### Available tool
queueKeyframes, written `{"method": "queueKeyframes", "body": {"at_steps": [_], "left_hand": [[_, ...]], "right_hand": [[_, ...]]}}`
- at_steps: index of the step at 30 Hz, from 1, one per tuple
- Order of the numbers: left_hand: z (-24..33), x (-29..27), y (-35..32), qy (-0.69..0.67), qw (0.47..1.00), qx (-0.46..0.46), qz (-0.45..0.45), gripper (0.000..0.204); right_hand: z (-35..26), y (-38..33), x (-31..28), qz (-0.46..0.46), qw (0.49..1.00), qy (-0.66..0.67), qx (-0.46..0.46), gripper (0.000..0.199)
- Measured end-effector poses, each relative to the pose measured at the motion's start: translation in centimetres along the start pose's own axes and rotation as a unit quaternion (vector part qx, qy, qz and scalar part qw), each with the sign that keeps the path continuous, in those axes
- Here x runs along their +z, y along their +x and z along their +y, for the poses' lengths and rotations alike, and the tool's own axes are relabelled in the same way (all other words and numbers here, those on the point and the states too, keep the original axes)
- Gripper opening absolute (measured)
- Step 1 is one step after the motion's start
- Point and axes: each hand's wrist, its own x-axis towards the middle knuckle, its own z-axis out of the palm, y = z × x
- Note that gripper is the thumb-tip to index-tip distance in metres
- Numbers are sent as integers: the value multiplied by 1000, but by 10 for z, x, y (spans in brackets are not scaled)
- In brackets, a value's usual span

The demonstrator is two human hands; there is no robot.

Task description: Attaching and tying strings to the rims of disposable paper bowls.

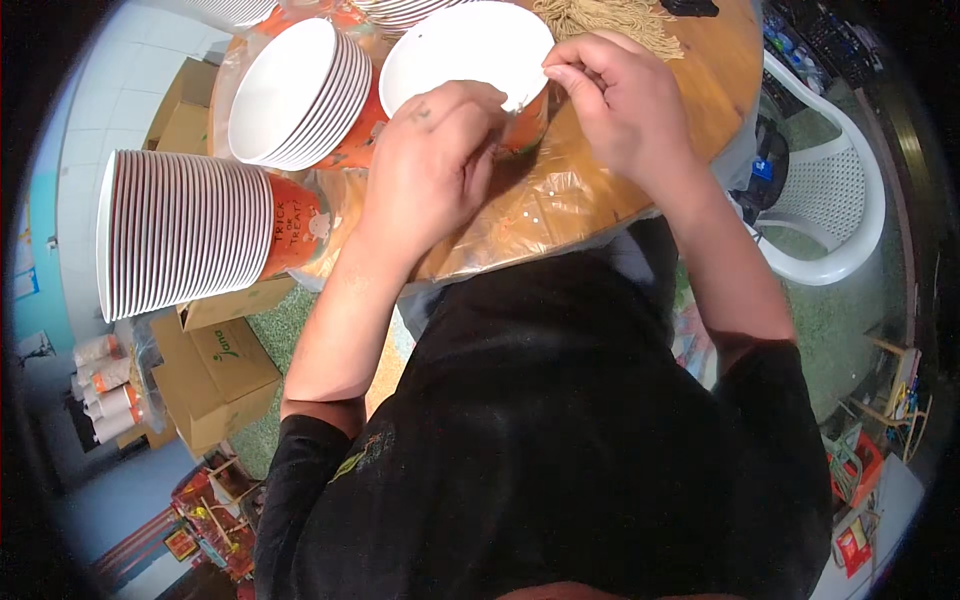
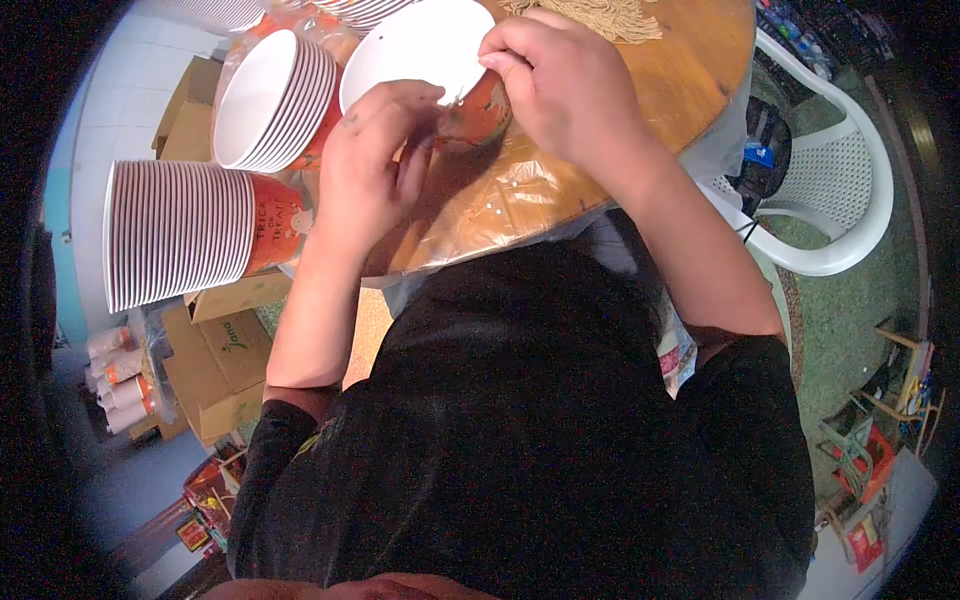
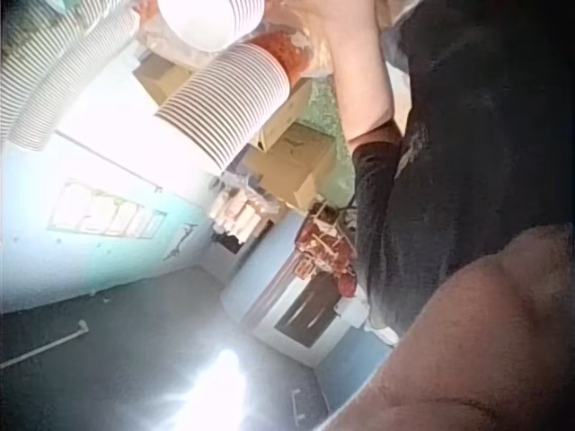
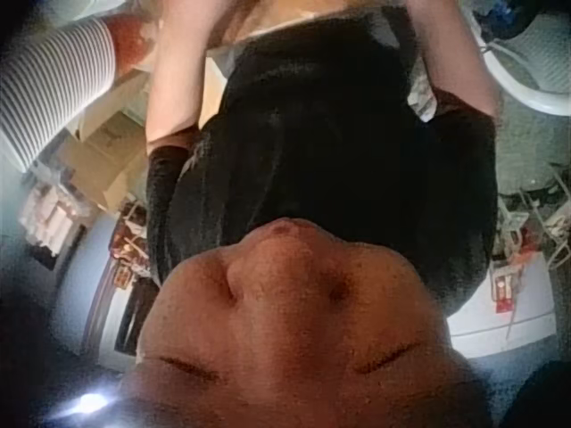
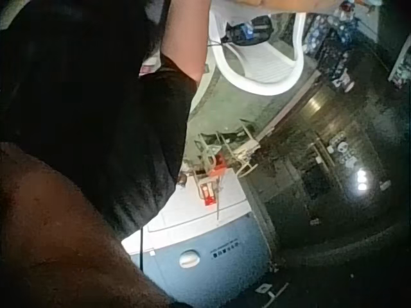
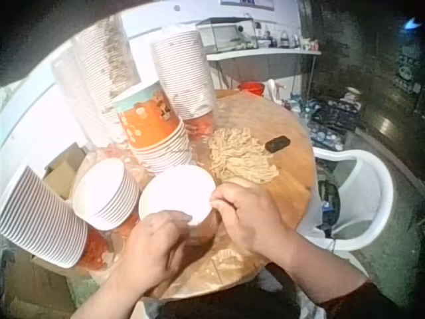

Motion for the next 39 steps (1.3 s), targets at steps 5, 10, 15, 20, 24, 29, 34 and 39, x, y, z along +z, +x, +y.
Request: {"method": "queueKeyframes", "body": {"at_steps": [5,10,15,20,24,29,34,39], "left_hand": [[-1,-1,-9,-1,999,23,-39,18],[11,-18,5,-145,976,-106,-123,13],[10,-14,28,-249,911,-308,-113,16],[7,-5,50,-139,911,-335,-194,23],[3,2,37,-251,897,-348,-105,26],[-2,2,35,-252,892,-351,-131,24],[-1,1,35,-246,887,-362,-147,21],[6,-1,40,-199,892,-372,-160,20]], "right_hand": [[4,-4,10,3,999,-25,-22,12],[7,-9,13,42,998,27,-49,10],[8,-3,8,14,991,74,-108,11],[4,-6,11,47,989,113,-83,14],[6,-24,9,103,983,147,-46,20],[9,-44,21,60,985,118,-109,21],[3,-39,24,30,979,166,-118,18],[7,-39,26,20,979,174,-102,13]]}}
